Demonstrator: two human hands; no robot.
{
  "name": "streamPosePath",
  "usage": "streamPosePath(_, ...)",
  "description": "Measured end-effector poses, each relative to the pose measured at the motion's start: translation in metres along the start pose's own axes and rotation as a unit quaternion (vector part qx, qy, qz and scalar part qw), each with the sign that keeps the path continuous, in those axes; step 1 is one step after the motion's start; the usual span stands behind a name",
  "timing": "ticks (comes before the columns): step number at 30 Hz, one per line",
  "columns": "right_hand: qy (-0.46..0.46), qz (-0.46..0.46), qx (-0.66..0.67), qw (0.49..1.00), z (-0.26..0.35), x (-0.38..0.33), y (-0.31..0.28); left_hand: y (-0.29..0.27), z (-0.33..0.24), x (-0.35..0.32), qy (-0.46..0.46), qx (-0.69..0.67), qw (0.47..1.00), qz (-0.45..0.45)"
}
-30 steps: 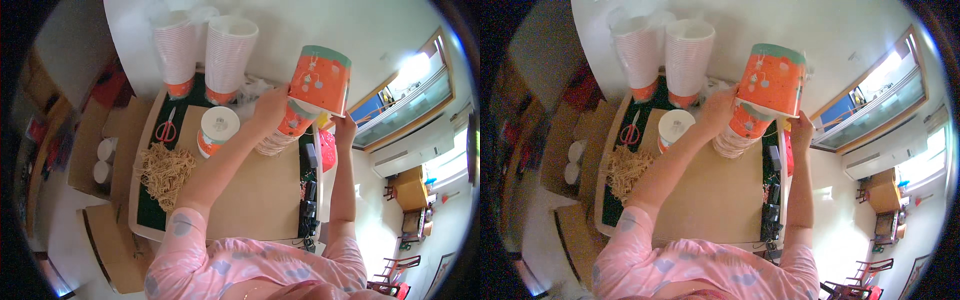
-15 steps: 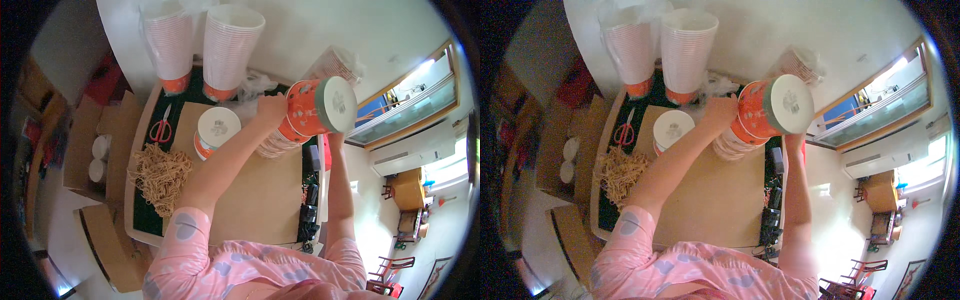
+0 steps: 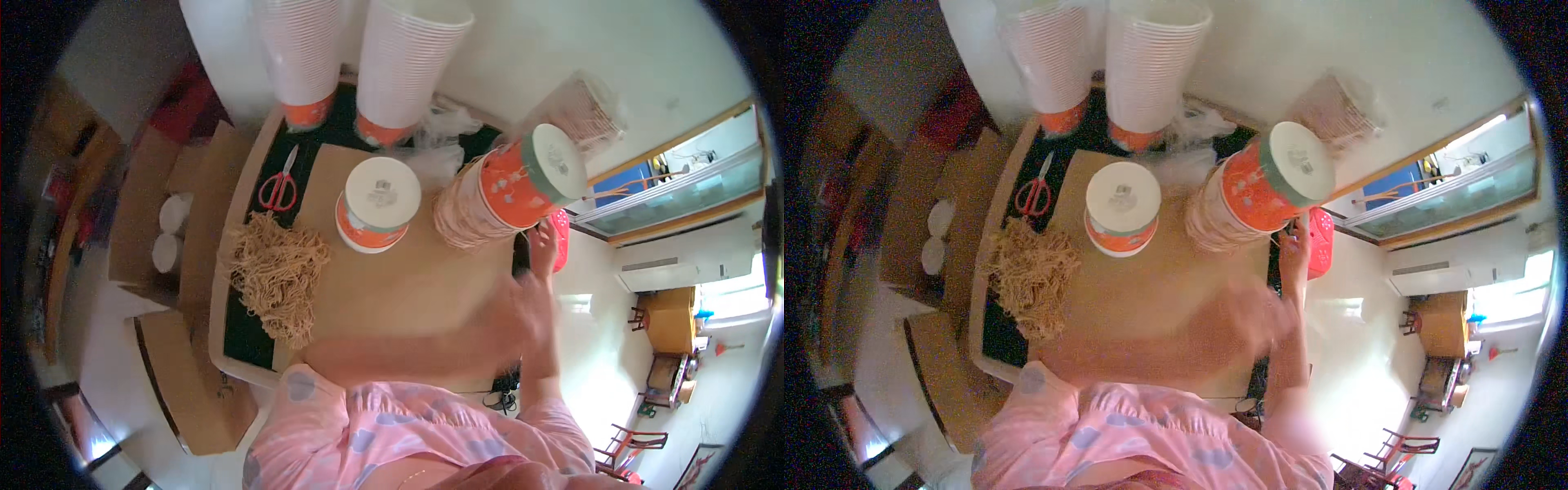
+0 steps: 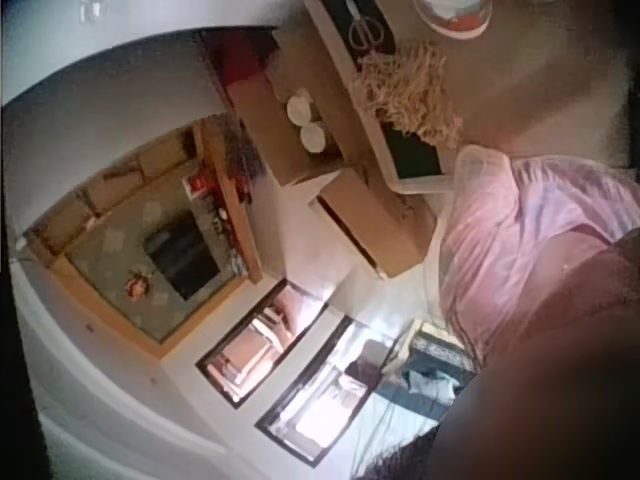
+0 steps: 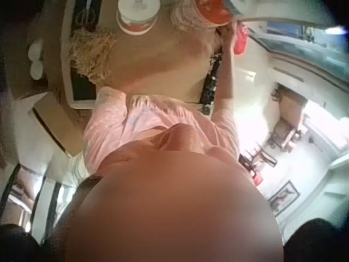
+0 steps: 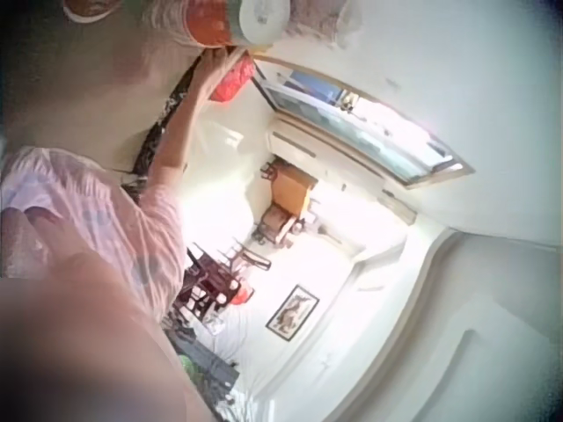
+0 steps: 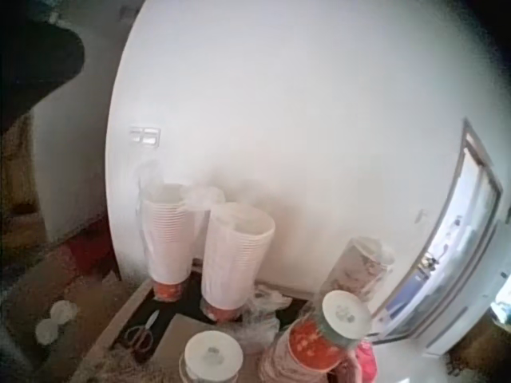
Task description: Tying string onto paper bowls for packaging.
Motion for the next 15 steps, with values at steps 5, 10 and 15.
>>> streamPosePath(5,-0.064,-0.115,0.092,0.987,-0.055,-0.066,-0.016,0.045,-0.187,-0.142,0.337,0.136,0.916,0.168)
streamPosePath(10,-0.093,0.061,-0.003,0.994,0.000,-0.125,0.070,0.106,-0.192,-0.139,0.240,0.168,0.898,0.329)
streamPosePath(15,-0.350,0.087,-0.138,0.922,0.112,-0.137,0.135,0.071,-0.221,-0.096,0.138,0.200,0.838,0.489)
Point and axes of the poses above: each hand's wrist, its own x-axis towards the middle knuckle, its own y-axis out of the palm, z = x × y, the point moved 4 cm from there along x, towards the middle knuckle, and after that the axes turned 1 degree about x, right-handed, at the moved point
